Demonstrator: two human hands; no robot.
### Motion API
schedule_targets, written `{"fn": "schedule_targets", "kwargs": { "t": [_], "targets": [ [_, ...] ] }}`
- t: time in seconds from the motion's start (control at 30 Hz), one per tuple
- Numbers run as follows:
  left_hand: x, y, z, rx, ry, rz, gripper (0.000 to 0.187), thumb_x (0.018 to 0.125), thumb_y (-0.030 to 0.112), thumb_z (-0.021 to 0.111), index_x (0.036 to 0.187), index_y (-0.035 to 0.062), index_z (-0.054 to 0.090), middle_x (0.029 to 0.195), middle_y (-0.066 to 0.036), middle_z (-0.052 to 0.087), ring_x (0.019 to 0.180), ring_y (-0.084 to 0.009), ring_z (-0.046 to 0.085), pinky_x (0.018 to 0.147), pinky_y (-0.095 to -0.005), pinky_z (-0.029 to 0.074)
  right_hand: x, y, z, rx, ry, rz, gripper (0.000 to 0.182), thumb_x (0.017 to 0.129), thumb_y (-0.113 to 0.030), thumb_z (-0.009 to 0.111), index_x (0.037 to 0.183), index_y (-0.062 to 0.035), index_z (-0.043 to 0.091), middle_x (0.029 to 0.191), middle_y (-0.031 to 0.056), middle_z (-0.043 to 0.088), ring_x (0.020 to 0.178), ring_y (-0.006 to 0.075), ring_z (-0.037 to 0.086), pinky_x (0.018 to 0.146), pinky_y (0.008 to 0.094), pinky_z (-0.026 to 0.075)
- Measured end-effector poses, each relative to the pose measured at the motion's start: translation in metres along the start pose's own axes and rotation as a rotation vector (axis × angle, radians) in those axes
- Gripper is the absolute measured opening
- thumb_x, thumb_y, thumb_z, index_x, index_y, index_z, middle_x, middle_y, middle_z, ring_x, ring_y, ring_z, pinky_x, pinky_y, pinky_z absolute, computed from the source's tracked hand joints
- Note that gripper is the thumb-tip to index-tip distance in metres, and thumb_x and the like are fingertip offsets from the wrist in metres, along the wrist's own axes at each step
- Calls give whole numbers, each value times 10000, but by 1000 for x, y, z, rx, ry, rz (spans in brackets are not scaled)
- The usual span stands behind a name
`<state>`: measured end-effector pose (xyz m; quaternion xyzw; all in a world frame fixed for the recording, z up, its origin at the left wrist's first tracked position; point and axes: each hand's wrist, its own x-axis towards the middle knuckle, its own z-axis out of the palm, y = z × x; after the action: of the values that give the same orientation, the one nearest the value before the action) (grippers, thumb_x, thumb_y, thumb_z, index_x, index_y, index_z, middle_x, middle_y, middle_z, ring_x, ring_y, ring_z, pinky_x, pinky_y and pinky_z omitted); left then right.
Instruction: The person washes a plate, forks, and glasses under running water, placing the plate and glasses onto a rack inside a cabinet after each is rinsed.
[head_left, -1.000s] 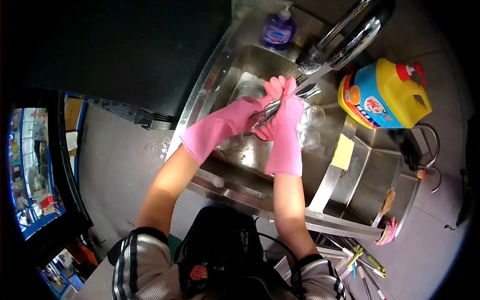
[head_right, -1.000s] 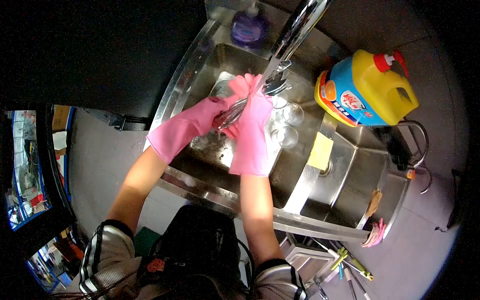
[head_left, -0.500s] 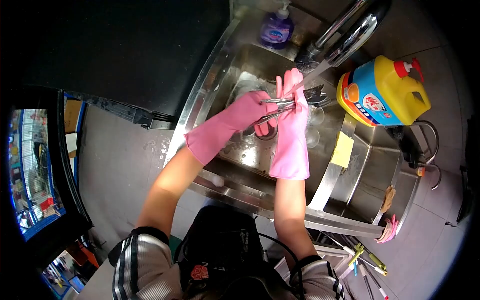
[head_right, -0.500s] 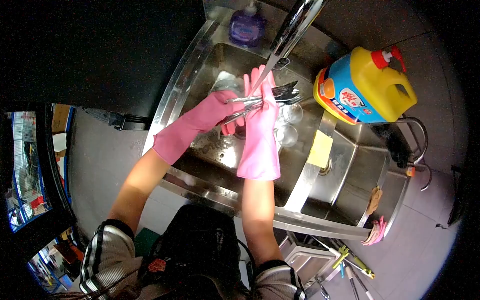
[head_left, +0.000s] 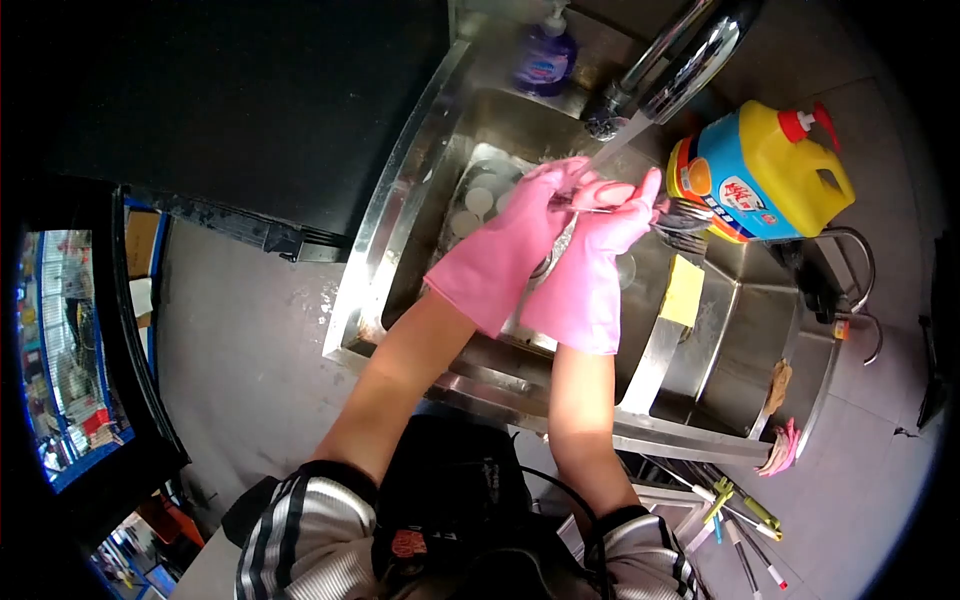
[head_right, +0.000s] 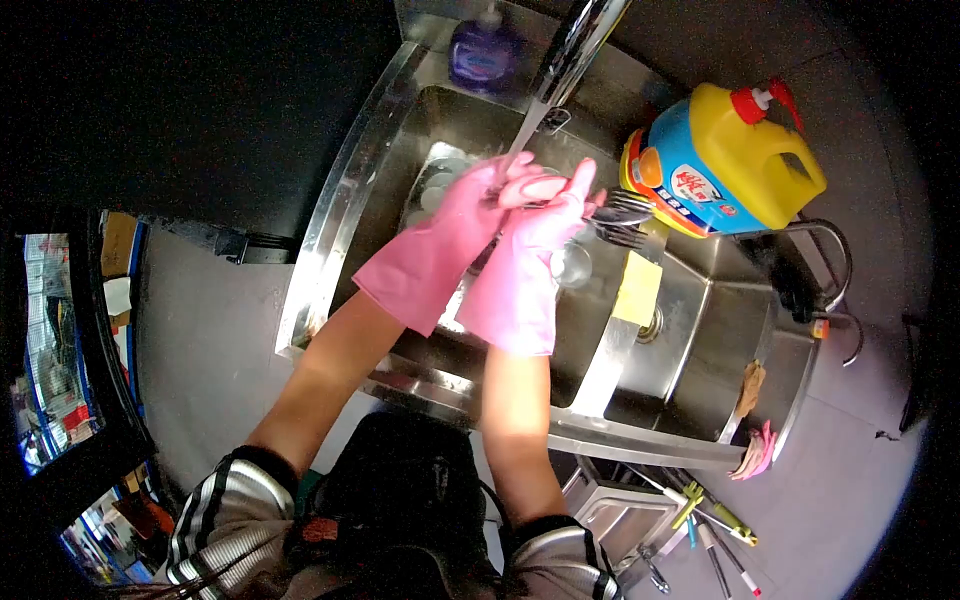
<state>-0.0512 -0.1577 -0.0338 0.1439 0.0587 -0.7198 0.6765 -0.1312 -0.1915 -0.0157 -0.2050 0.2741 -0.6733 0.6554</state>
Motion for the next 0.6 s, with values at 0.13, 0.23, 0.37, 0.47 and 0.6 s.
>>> {"fn": "schedule_targets", "kwargs": {
  "t": [0.13, 0.23, 0.37, 0.47, 0.6],
  "targets": [
    [8, 10, 42, 2, -87, -54, 239, 1006, 180, 583, 1006, -56, 622, 835, -80, 663, 775, -218, 657, 763, -360, 565, 4, -8, -4, 255, 45, 83, 590, 1076, -407, 411, 693, 20, 550, 795, 253, 629, 816, 341, 636, 858, 492, 538],
    [18, 1, 35, 631, 72, 203, 294, 1008, 243, 568, 979, -37, 652, 861, -106, 687, 805, -234, 689, 740, -350, 563, 0, -12, -8, 264, 27, 15, 558, 1050, -437, 481, 729, 15, 549, 909, 262, 630, 924, 373, 647, 906, 491, 550],
    [-8, 12, 39, 1596, 292, 101, 304, 992, 301, 575, 943, 19, 676, 836, -81, 686, 711, -162, 666, 638, -291, 518, 3, -12, -23, 308, 71, 89, 489, 1066, -425, 451, 742, -60, 480, 718, 117, 505, 661, 222, 501, 729, 377, 494],
    [-17, 33, 3, 1224, -93, -34, 267, 986, 271, 570, 995, 35, 692, 819, -72, 673, 700, -127, 630, 615, -277, 481, -7, -17, -26, 82, 141, 191, 467, 1080, -421, 418, 744, -99, 459, 670, 12, 439, 553, 162, 388, 631, 362, 433],
    [-51, 55, 22, 1204, -273, -398, 274, 960, 219, 679, 1166, 40, 650, 939, -42, 700, 744, -122, 653, 646, -271, 513, -30, -3, -11, -292, 62, 475, 542, 1078, -501, 344, 1097, -39, 626, 794, 92, 643, 655, 215, 606, 640, 354, 535]
  ]
}}
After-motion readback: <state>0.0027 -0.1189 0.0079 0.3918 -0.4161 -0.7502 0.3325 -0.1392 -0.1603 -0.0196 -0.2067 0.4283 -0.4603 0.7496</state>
